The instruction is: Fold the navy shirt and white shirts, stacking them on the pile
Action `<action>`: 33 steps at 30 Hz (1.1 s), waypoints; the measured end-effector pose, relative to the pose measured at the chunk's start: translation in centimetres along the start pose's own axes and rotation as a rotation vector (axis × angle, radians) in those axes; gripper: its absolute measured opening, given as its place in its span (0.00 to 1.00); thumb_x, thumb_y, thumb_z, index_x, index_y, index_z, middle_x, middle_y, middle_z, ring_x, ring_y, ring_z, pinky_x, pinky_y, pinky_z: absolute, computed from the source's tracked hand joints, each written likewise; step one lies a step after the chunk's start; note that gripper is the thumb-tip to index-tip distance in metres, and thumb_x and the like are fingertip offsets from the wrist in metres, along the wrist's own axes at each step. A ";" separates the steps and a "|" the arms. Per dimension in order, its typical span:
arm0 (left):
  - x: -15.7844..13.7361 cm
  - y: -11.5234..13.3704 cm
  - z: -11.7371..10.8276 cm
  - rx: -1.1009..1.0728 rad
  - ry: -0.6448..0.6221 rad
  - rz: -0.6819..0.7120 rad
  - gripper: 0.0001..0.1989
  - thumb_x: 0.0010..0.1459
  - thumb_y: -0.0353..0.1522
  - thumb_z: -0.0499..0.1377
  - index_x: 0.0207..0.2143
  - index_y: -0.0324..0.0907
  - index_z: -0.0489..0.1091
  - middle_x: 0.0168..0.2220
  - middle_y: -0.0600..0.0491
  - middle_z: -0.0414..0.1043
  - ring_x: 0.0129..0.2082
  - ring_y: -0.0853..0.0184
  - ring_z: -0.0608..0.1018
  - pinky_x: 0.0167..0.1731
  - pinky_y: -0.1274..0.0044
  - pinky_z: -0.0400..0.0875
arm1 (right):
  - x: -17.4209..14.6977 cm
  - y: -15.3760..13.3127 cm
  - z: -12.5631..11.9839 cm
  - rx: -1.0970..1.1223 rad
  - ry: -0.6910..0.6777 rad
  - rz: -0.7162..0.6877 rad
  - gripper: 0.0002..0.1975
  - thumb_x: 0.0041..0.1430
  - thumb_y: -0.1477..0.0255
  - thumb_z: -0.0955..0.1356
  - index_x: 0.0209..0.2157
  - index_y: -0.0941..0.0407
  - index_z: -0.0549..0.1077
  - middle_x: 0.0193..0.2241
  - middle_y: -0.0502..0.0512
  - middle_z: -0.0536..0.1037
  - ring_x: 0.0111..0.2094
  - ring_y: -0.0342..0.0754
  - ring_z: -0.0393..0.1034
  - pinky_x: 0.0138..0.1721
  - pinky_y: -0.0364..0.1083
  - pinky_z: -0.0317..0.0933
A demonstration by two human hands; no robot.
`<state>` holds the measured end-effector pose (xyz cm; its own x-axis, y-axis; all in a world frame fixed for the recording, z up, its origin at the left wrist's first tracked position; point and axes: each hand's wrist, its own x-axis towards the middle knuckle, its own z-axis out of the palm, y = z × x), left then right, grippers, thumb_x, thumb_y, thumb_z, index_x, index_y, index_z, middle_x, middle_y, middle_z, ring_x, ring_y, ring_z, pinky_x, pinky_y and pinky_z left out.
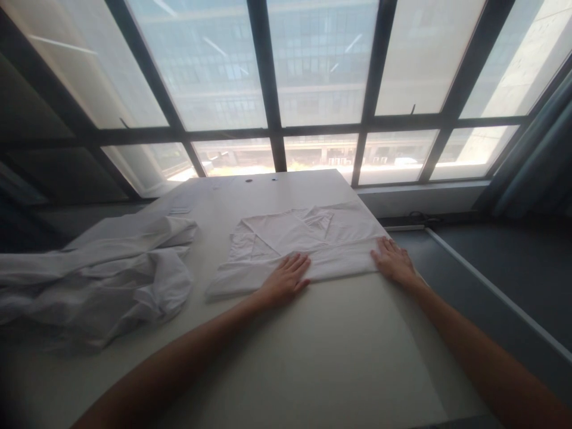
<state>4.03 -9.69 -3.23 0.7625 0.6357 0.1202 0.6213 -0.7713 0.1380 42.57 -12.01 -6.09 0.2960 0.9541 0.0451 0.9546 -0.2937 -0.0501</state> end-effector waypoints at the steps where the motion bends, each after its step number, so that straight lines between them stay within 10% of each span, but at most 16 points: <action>1: 0.0 0.0 0.0 0.001 0.002 0.000 0.34 0.72 0.49 0.41 0.72 0.41 0.50 0.73 0.46 0.46 0.73 0.55 0.48 0.69 0.61 0.45 | 0.2 0.9 0.0 0.006 -0.007 0.038 0.35 0.71 0.57 0.49 0.72 0.60 0.51 0.72 0.64 0.49 0.72 0.57 0.42 0.68 0.64 0.41; 7: -0.1 0.4 0.1 0.041 0.022 -0.001 0.33 0.72 0.48 0.42 0.71 0.39 0.53 0.72 0.44 0.49 0.72 0.54 0.50 0.69 0.60 0.45 | 0.1 -0.6 -1.0 -0.005 0.119 0.169 0.34 0.71 0.62 0.51 0.69 0.69 0.56 0.70 0.74 0.51 0.71 0.63 0.42 0.66 0.67 0.41; 17: 0.1 0.7 0.1 0.103 0.087 -0.032 0.31 0.73 0.48 0.39 0.70 0.43 0.53 0.71 0.45 0.52 0.72 0.54 0.53 0.68 0.54 0.46 | -3.2 -19.0 -1.3 0.129 0.060 -0.455 0.29 0.71 0.65 0.53 0.68 0.63 0.59 0.70 0.67 0.54 0.71 0.58 0.45 0.68 0.62 0.44; 26: -7.6 -9.2 -3.1 0.058 -0.073 -0.167 0.33 0.72 0.51 0.38 0.73 0.47 0.47 0.73 0.49 0.46 0.73 0.55 0.49 0.69 0.57 0.42 | -3.2 -18.4 -0.7 0.103 0.048 -0.463 0.30 0.72 0.61 0.54 0.69 0.59 0.57 0.71 0.65 0.52 0.72 0.57 0.44 0.69 0.61 0.41; 33: -9.7 -11.6 -2.6 0.130 -0.014 -0.220 0.33 0.73 0.49 0.38 0.73 0.44 0.48 0.72 0.49 0.48 0.73 0.59 0.49 0.69 0.61 0.43 | -1.0 -15.3 -0.5 0.088 -0.012 -0.463 0.34 0.71 0.54 0.52 0.71 0.57 0.52 0.72 0.63 0.47 0.73 0.56 0.39 0.69 0.60 0.40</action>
<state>-11.06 -6.80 -3.49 0.6086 0.7887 0.0874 0.7896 -0.6128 0.0319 27.66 -8.53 -4.85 -0.1611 0.9844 0.0709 0.9794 0.1683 -0.1114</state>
